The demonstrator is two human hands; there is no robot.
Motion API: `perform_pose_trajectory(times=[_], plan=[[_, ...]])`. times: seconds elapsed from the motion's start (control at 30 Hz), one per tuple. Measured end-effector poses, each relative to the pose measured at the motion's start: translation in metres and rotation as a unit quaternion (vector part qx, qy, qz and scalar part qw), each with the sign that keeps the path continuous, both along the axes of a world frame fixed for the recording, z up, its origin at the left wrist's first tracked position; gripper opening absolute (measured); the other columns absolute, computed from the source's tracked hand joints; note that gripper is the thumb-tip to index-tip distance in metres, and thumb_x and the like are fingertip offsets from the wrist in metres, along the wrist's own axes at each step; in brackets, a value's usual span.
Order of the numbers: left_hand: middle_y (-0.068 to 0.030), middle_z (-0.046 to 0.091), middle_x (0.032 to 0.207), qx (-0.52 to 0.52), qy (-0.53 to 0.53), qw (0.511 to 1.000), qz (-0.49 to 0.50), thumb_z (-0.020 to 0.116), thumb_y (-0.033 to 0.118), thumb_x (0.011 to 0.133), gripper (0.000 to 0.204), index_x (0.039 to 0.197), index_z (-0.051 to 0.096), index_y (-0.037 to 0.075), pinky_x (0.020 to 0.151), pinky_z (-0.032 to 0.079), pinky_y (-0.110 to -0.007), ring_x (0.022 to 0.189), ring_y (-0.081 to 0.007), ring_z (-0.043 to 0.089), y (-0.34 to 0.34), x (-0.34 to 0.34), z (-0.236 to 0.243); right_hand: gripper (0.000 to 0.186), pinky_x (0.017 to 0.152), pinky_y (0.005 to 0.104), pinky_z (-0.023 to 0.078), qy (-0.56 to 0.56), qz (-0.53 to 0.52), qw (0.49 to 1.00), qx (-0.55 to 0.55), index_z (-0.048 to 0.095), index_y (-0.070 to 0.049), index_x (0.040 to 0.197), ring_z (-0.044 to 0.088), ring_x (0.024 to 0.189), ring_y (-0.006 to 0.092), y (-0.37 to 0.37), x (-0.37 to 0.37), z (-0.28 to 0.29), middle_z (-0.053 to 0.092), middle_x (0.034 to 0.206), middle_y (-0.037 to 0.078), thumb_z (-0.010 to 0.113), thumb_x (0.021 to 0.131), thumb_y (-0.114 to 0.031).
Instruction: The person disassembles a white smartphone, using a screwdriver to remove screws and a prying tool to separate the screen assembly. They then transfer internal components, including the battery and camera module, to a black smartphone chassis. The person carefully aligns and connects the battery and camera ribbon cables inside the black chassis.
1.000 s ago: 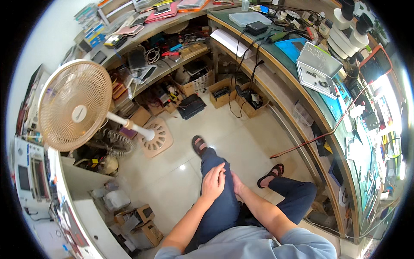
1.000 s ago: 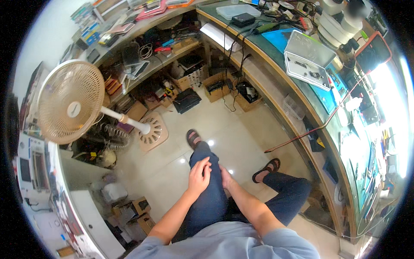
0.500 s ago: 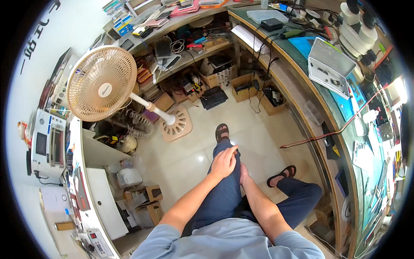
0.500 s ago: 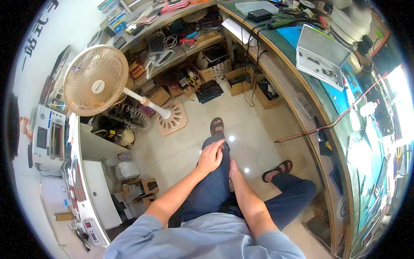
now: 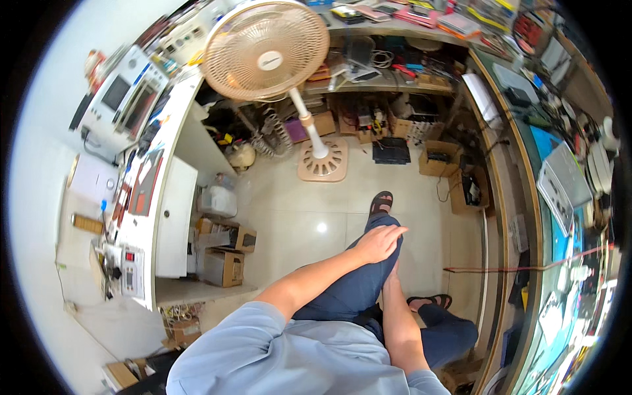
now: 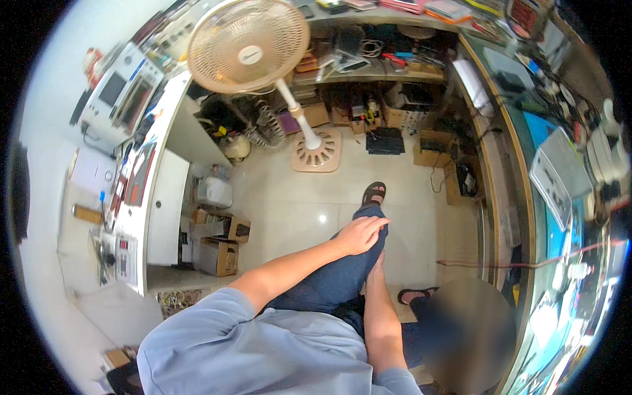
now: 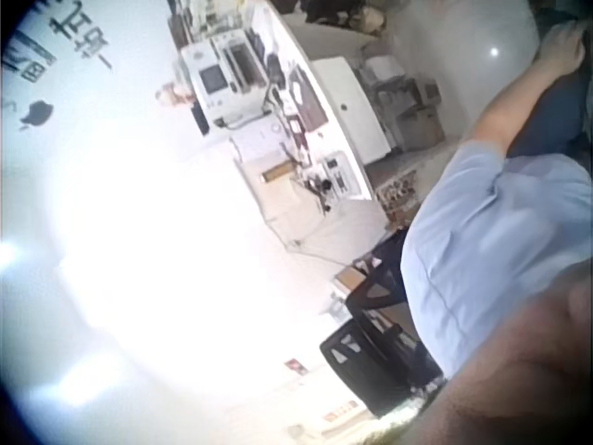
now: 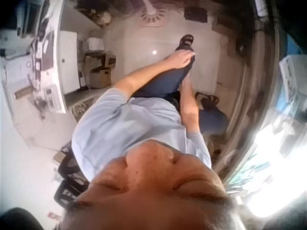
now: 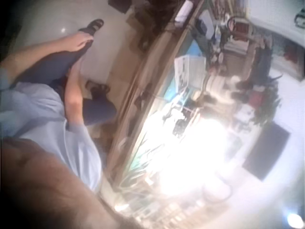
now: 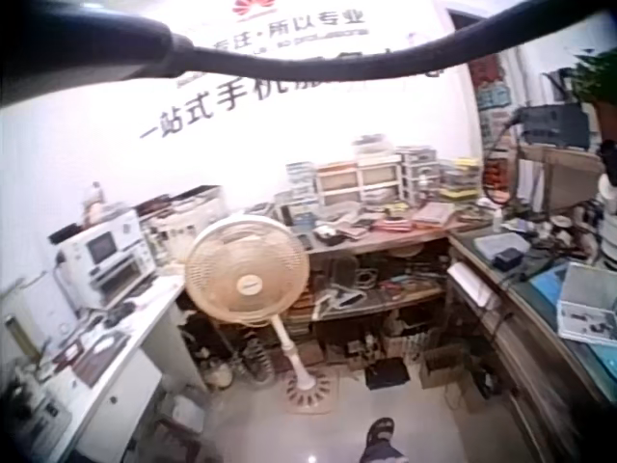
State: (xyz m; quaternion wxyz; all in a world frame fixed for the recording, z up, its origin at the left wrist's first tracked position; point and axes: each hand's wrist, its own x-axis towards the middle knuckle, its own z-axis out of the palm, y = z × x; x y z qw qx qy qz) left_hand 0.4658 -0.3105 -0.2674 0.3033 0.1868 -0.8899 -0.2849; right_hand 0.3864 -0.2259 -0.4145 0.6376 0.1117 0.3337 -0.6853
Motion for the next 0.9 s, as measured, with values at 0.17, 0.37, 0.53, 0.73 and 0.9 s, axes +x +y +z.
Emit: perform_pose_trajectory(times=[0.17,0.37,0.53,0.73,0.9], plan=[[-0.0126,0.062,0.099,-0.036,-0.012,0.999,-0.002,0.055,0.007,0.088,0.042,0.130,0.053,0.005,0.086,0.050,-0.043,0.091,-0.0315,0.062,0.003,-0.009,-0.004,0.051,0.100,0.0436,0.051,-0.006,-0.029,1.000,0.000,0.050,-0.011,0.140,0.059,0.117,0.0267,0.015,-0.017,-0.048,0.059,0.132,0.012,0.031,0.107,-0.044],[-0.0147,0.064,0.105,-0.037,-0.022,0.999,0.005,0.055,0.007,0.088,0.043,0.131,0.053,0.005,0.089,0.050,-0.043,0.096,-0.0319,0.063,0.005,0.005,-0.020,0.057,0.102,0.0446,0.049,0.026,-0.068,0.992,0.102,0.052,-0.012,0.139,0.058,0.118,0.0284,0.022,0.013,0.018,0.058,0.134,0.013,0.031,0.105,-0.052],[-0.0175,0.065,0.112,-0.047,-0.055,0.996,-0.049,0.056,0.007,0.085,0.040,0.125,0.056,0.002,0.090,0.051,-0.045,0.101,-0.0343,0.063,0.009,-0.001,-0.007,0.054,0.099,0.0415,0.049,0.044,-0.122,0.984,0.119,0.054,-0.006,0.136,0.060,0.116,0.0282,0.032,0.006,-0.017,0.062,0.127,0.013,0.030,0.102,-0.041],[-0.0217,0.066,0.108,0.014,-0.066,0.993,-0.094,0.053,0.003,0.087,0.037,0.123,0.058,-0.002,0.089,0.049,-0.050,0.098,-0.0415,0.062,0.041,-0.053,-0.005,0.052,0.091,0.0383,0.051,-0.053,-0.037,0.988,0.141,0.057,-0.002,0.132,0.062,0.110,0.0274,0.065,-0.026,-0.106,0.065,0.121,0.015,0.036,0.098,-0.037],[-0.0160,0.064,0.100,-0.015,-0.069,0.988,-0.140,0.056,-0.001,0.089,0.044,0.132,0.051,-0.001,0.082,0.051,-0.043,0.088,-0.0321,0.064,0.062,-0.069,-0.004,0.029,0.063,0.0281,0.046,0.242,-0.038,0.933,0.262,0.064,0.002,0.109,0.059,0.076,0.0117,0.122,-0.027,-0.009,0.065,0.089,0.004,0.052,0.093,-0.018]])
